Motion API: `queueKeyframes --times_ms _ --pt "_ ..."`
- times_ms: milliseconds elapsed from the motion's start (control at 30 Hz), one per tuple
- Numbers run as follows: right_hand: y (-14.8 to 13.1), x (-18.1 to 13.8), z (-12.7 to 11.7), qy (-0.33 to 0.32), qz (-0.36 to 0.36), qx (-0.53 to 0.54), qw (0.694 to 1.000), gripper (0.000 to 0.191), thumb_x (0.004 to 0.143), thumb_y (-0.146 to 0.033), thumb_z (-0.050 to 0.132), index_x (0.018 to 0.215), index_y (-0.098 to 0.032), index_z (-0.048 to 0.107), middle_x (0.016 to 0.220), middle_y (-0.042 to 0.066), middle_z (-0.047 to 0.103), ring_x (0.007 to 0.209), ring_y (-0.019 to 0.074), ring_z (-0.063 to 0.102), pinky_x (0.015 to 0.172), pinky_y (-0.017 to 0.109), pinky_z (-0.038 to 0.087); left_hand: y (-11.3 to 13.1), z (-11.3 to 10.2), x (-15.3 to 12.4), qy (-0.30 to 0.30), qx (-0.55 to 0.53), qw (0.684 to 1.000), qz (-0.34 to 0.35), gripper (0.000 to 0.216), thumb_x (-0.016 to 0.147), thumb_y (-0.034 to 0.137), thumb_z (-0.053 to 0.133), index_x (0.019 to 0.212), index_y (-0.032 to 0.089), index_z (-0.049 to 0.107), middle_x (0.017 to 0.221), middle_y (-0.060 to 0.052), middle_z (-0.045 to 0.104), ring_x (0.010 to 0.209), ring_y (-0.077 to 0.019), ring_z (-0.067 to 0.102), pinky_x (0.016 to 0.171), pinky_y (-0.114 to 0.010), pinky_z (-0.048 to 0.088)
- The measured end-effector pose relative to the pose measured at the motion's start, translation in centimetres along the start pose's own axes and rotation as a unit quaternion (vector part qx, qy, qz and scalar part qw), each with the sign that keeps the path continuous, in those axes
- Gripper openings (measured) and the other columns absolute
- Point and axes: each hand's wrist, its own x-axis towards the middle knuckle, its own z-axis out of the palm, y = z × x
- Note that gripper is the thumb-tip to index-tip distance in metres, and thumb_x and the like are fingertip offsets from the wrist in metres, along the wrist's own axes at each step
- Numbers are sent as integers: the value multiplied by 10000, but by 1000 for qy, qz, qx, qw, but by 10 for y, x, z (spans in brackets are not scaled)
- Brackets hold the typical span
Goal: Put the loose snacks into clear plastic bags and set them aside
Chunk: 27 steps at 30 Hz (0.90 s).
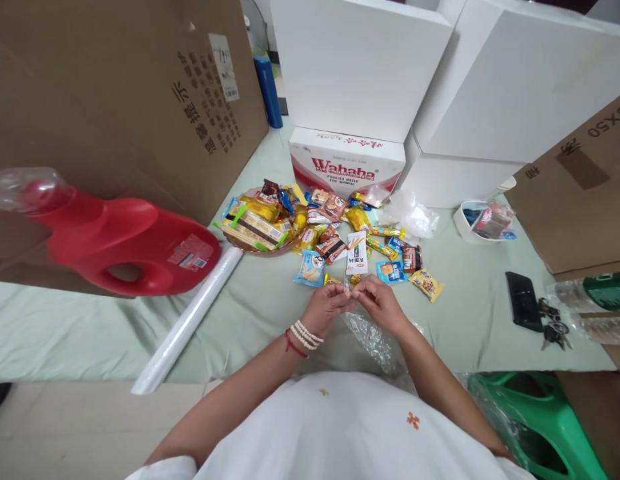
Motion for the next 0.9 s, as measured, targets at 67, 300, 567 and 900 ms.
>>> queueKeyframes --times_ms 67,300,567,900 --pt "-1 -1 -1 0 11 15 1000 273 982 -455 605 873 -218 687 846 43 582 793 194 568 727 314 438 -1 0 -2 -1 -13 1000 3 472 517 388 1003 760 141 682 827 -14 706 851 -164 673 898 -392 594" --pt "-9 1 -9 -8 39 79 996 313 951 -506 653 847 -213 691 832 22 580 803 177 541 739 291 417 4 -2 -10 -5 -32 999 3 439 499 352 1017 751 132 733 891 -37 752 875 -172 693 884 -376 592" --pt "-8 0 -9 18 62 80 995 330 915 -524 690 840 -203 716 792 12 583 748 164 529 695 284 412 10 -2 -10 -13 -28 1000 -1 420 501 341 1018 761 138 758 864 -37 770 857 -167 718 867 -344 596" --pt "-44 -18 -19 10 -169 -170 971 201 1017 -243 562 1045 -238 760 920 74 677 832 209 551 742 353 445 16 1 -11 -13 -25 1000 13 356 568 328 977 791 135 778 876 -68 782 867 -195 728 893 -380 597"
